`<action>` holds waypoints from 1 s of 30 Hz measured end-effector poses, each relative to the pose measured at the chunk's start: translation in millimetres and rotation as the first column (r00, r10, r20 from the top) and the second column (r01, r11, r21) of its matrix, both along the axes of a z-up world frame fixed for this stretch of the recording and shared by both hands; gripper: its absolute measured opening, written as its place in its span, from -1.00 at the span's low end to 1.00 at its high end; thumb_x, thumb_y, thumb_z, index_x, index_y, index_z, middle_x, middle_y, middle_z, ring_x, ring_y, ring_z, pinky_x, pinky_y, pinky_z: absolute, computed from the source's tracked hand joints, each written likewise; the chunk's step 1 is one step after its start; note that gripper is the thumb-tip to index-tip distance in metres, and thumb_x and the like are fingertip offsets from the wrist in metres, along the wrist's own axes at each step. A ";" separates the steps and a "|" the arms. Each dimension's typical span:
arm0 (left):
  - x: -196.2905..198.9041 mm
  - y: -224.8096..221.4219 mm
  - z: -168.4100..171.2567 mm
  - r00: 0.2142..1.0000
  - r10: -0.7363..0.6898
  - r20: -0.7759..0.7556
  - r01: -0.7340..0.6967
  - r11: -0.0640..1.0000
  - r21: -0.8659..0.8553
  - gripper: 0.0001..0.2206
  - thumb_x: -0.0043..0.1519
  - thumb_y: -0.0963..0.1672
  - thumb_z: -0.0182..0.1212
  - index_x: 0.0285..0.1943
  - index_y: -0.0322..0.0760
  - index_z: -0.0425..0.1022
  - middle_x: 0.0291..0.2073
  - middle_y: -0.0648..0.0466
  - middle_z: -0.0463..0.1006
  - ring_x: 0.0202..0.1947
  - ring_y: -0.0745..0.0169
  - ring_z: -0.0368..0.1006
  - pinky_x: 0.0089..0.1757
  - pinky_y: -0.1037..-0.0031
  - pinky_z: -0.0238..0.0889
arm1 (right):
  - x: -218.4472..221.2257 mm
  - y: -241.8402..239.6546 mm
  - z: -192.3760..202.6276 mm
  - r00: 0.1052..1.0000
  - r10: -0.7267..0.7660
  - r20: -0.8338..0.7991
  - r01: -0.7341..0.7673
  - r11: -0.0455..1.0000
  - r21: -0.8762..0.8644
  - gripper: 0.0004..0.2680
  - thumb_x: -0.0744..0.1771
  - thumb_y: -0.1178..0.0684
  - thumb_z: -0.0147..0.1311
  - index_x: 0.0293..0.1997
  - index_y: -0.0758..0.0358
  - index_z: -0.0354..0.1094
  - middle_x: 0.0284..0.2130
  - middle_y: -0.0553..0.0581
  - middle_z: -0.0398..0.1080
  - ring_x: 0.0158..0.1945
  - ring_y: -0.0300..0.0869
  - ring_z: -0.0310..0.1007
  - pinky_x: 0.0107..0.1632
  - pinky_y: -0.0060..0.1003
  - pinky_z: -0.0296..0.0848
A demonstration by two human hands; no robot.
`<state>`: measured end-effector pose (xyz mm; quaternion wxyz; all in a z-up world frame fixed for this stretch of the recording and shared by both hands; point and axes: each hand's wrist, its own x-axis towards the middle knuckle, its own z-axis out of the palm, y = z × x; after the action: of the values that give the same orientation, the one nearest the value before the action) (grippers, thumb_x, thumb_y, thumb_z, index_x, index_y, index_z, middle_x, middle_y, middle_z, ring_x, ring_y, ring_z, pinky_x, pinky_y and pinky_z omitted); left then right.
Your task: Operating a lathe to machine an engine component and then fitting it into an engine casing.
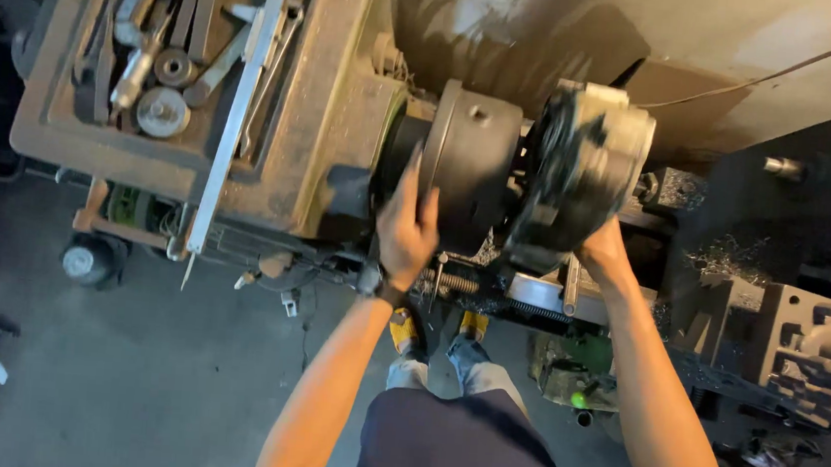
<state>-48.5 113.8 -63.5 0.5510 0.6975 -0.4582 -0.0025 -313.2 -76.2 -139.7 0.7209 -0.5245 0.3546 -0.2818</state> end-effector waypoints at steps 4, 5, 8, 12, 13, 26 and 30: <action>-27.6 47.3 -99.6 0.999 0.033 0.031 -0.032 0.999 -0.016 -0.55 0.34 -0.23 0.10 0.43 -0.50 0.22 0.25 -0.39 0.42 0.14 -0.41 0.46 0.09 0.15 0.38 | -26.0 -7.6 -26.2 0.991 -0.003 0.131 -0.016 0.989 0.144 -0.78 0.35 0.13 0.18 0.10 0.30 0.37 -0.22 0.04 0.48 -0.21 -0.22 0.47 -0.19 -0.27 0.48; -36.6 61.8 -127.8 0.997 0.068 0.034 -0.068 0.998 0.006 -0.55 0.33 -0.24 0.14 0.42 -0.51 0.22 0.22 -0.41 0.43 0.11 -0.44 0.46 0.07 0.14 0.38 | -31.4 -8.9 -35.1 0.998 -0.063 0.026 0.055 0.974 0.222 -0.80 0.44 0.05 0.20 0.07 0.38 0.38 -0.32 0.08 0.45 -0.33 -0.18 0.39 -0.32 -0.21 0.41; -44.6 77.7 -127.5 0.920 0.132 -0.368 0.007 0.935 0.353 -0.50 0.28 -0.23 0.09 0.46 -0.42 0.23 0.01 -0.22 0.58 0.02 -0.26 0.54 0.02 0.18 0.40 | -33.4 -32.4 -66.0 0.963 0.138 -0.230 -0.214 0.912 -0.350 -0.65 0.23 0.21 0.31 0.13 0.33 0.42 -0.07 0.04 0.52 -0.08 -0.28 0.47 0.02 -0.29 0.51; -37.7 53.7 0.1 0.981 0.121 -0.152 -0.126 0.992 -0.023 -0.52 0.29 -0.24 0.19 0.40 -0.50 0.21 0.33 -0.33 0.31 0.36 -0.35 0.24 0.28 0.09 0.14 | -6.3 -12.9 -18.3 0.965 0.017 -0.261 -0.109 0.933 -0.343 -0.61 0.25 0.20 0.30 0.21 0.28 0.38 -0.05 0.04 0.52 -0.06 -0.30 0.47 0.05 -0.34 0.49; -29.5 43.1 23.3 0.992 0.079 -0.097 -0.085 0.994 -0.062 -0.53 0.33 -0.23 0.18 0.42 -0.47 0.21 0.38 -0.29 0.30 0.42 -0.31 0.21 0.35 0.10 0.11 | 4.5 -1.9 10.9 0.969 0.020 -0.247 -0.115 0.918 -0.379 -0.59 0.23 0.21 0.31 0.22 0.29 0.37 -0.04 0.05 0.51 -0.03 -0.29 0.47 0.08 -0.34 0.47; 58.8 -122.7 59.3 0.997 0.006 -0.073 0.043 0.755 0.655 -0.56 0.32 0.05 0.10 0.00 -0.50 0.47 -0.17 -0.42 0.56 -0.07 -0.49 0.46 -0.06 -0.06 0.31 | 20.0 12.9 45.0 0.989 0.041 -0.142 -0.072 0.972 -0.224 -0.71 0.29 0.21 0.20 0.14 0.30 0.39 -0.10 0.06 0.55 -0.08 -0.32 0.53 -0.03 -0.42 0.53; 54.6 -117.6 68.2 0.997 0.055 -0.051 -0.010 0.777 0.629 -0.58 0.32 0.03 0.10 -0.18 -0.51 0.54 -0.25 -0.40 0.57 -0.12 -0.46 0.49 -0.10 -0.03 0.34 | 22.5 6.1 22.3 0.989 -0.034 -0.145 0.015 0.991 -0.133 -0.82 0.39 0.11 0.13 0.07 0.34 0.46 -0.24 0.04 0.53 -0.25 -0.38 0.43 -0.24 -0.46 0.39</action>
<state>6.1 -3.8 4.7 0.3018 0.8485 -0.4005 -0.1688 -290.7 -70.1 -117.3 0.6533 -0.5856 0.3939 -0.2739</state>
